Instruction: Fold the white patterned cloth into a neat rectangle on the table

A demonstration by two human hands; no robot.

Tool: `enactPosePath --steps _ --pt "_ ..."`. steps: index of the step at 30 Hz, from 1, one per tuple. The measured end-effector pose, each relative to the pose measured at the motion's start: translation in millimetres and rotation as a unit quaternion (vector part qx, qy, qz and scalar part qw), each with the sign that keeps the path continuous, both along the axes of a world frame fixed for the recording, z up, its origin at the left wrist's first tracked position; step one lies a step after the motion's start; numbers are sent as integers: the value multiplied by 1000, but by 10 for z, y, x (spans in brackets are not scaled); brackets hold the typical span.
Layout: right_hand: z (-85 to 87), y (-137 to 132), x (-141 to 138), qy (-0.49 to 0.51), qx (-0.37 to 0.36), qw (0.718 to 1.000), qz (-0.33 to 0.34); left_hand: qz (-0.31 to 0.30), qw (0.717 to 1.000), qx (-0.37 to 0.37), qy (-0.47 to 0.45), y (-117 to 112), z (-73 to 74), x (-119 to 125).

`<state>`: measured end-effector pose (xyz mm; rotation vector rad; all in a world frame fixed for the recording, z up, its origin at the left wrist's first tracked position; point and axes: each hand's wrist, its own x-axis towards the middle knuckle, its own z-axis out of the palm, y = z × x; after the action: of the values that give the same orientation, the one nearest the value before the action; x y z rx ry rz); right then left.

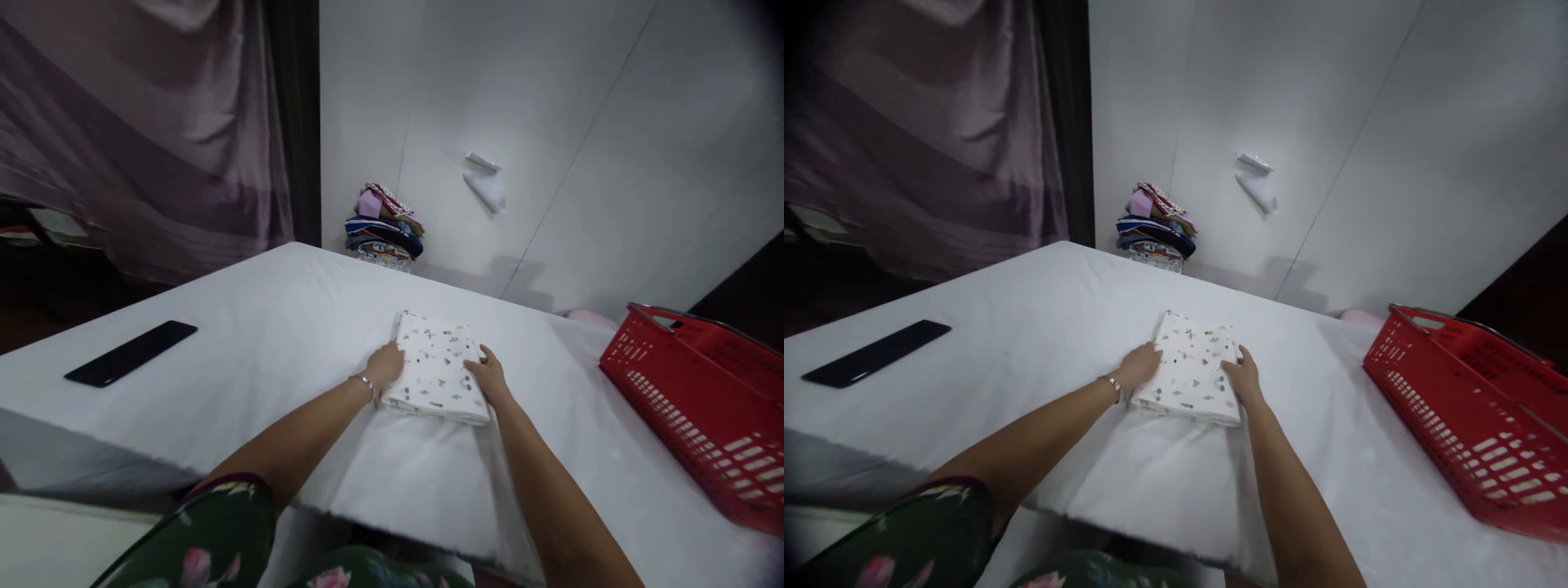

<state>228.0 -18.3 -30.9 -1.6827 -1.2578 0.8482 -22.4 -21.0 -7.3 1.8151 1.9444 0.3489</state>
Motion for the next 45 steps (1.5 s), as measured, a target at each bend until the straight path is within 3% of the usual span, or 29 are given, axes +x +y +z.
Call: enactPosePath --steps 5,10,14,18,22,24,29,34,39,45 --pt "-82 -104 175 -60 -38 997 33 -30 998 30 44 -126 7 5" --pt "-12 118 138 -96 -75 992 11 -27 989 120 87 75 117 86" --pt "4 304 66 -75 -71 995 -5 -66 981 155 95 236 -30 183" --pt "-57 334 39 -54 -55 997 3 -48 984 146 85 270 -208 174" --pt "-40 246 70 -33 -59 998 -2 4 984 167 62 207 -176 140" --pt "5 184 98 -38 -80 996 -8 31 989 141 27 185 -109 127" --pt "107 55 128 -22 -129 991 0 83 993 -8 -86 275 52 49" --pt "149 -24 81 35 -146 988 39 85 981 -89 -149 355 142 -55" --pt "154 -80 60 99 -144 983 58 74 959 -141 -236 306 147 -90" --pt "139 -96 84 150 -148 976 56 75 941 -148 -294 280 141 -85"
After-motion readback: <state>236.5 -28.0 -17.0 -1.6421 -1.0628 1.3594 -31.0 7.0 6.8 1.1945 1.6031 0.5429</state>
